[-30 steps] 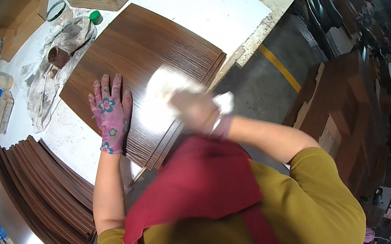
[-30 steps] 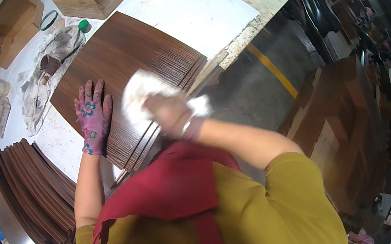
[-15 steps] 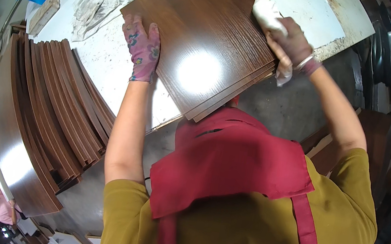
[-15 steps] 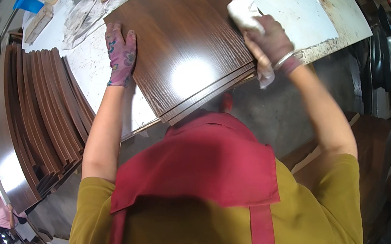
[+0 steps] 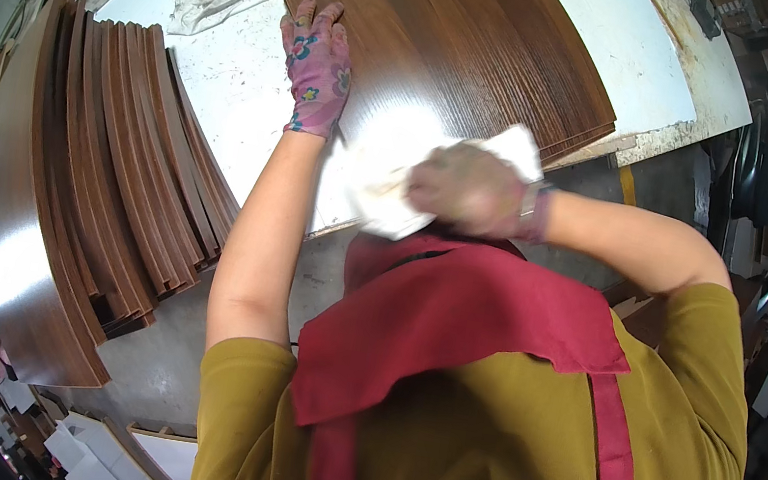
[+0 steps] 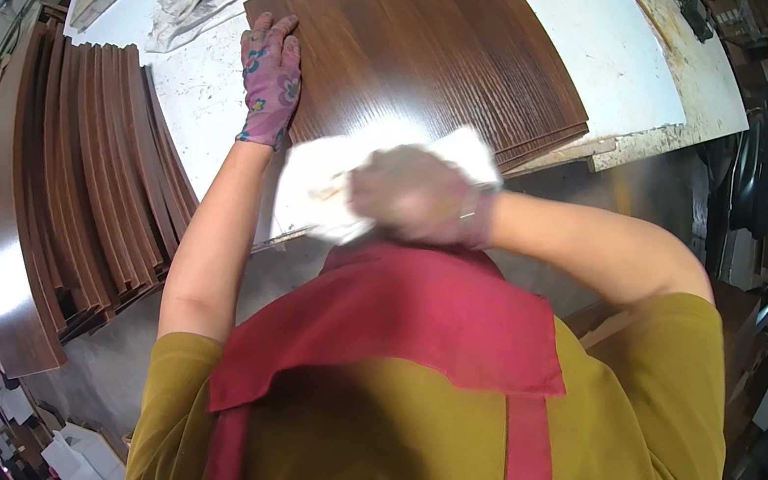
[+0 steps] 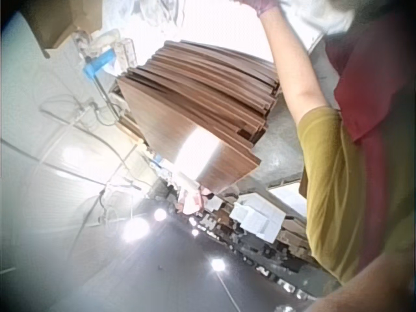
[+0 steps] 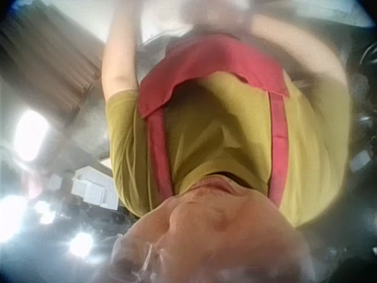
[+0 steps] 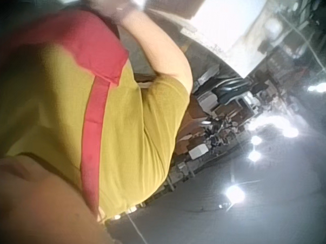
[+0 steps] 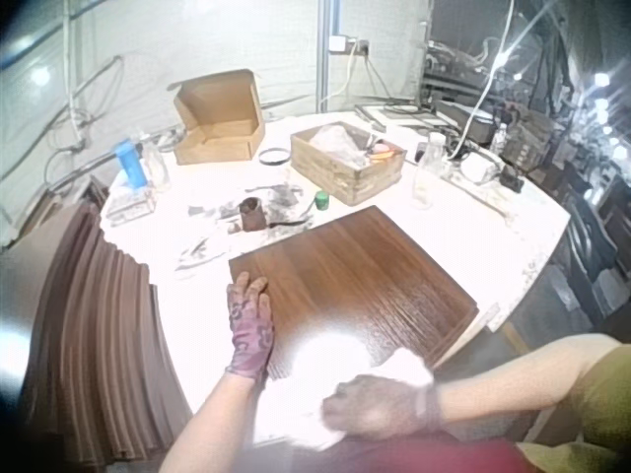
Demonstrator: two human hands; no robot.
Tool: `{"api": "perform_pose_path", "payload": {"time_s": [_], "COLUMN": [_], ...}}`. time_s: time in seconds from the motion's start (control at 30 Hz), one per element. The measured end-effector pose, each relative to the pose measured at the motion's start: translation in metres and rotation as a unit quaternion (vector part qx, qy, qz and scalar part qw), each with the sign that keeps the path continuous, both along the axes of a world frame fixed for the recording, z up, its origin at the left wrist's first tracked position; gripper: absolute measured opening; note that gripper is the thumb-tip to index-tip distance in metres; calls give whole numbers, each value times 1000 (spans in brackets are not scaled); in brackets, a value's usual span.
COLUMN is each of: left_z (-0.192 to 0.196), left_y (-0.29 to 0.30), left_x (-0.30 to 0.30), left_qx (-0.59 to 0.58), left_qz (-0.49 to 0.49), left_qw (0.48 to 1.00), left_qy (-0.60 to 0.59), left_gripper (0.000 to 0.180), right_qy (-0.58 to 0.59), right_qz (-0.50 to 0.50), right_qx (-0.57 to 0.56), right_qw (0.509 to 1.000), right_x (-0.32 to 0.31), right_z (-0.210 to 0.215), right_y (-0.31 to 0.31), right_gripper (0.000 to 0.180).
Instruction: The person wipes the surface of several wooden panels one at a time with a cloth dampened from a plastic bottle. The person picks up each panel from a stack, applies liquid to the cloth, wipes the panel, and places it into a new stack.
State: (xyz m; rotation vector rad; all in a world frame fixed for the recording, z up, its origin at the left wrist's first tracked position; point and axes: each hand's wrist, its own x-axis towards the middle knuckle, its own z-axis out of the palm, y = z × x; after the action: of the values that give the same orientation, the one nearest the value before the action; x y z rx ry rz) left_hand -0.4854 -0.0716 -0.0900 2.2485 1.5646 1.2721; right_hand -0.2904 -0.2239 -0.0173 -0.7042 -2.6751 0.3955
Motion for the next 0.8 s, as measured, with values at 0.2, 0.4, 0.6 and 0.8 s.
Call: {"api": "perform_pose_path", "payload": {"time_s": [0.2,0.4,0.6,0.8], "left_z": [2,-6,-6,-6], "left_y": [2,6,9,6], "left_x": [-8,-4,-9,-5], "left_qx": [5,4,-10,10], "left_qz": [-15,3,-8,-3], "left_qw": [999,1000,1000,1000], "left_qy": [39,22,24,6], "left_gripper": [27,27,29,32], "right_qy": [-53,-63,84,-111], "right_qz": [45,61,60,-225], "right_qx": [-4,2,-99,-78], "right_qw": [998,996,990,965], "right_x": [2,-2,-20,166], "right_z": [2,8,4,34], "right_y": [5,4,17,10], "right_gripper": [19,17,15,40]}}
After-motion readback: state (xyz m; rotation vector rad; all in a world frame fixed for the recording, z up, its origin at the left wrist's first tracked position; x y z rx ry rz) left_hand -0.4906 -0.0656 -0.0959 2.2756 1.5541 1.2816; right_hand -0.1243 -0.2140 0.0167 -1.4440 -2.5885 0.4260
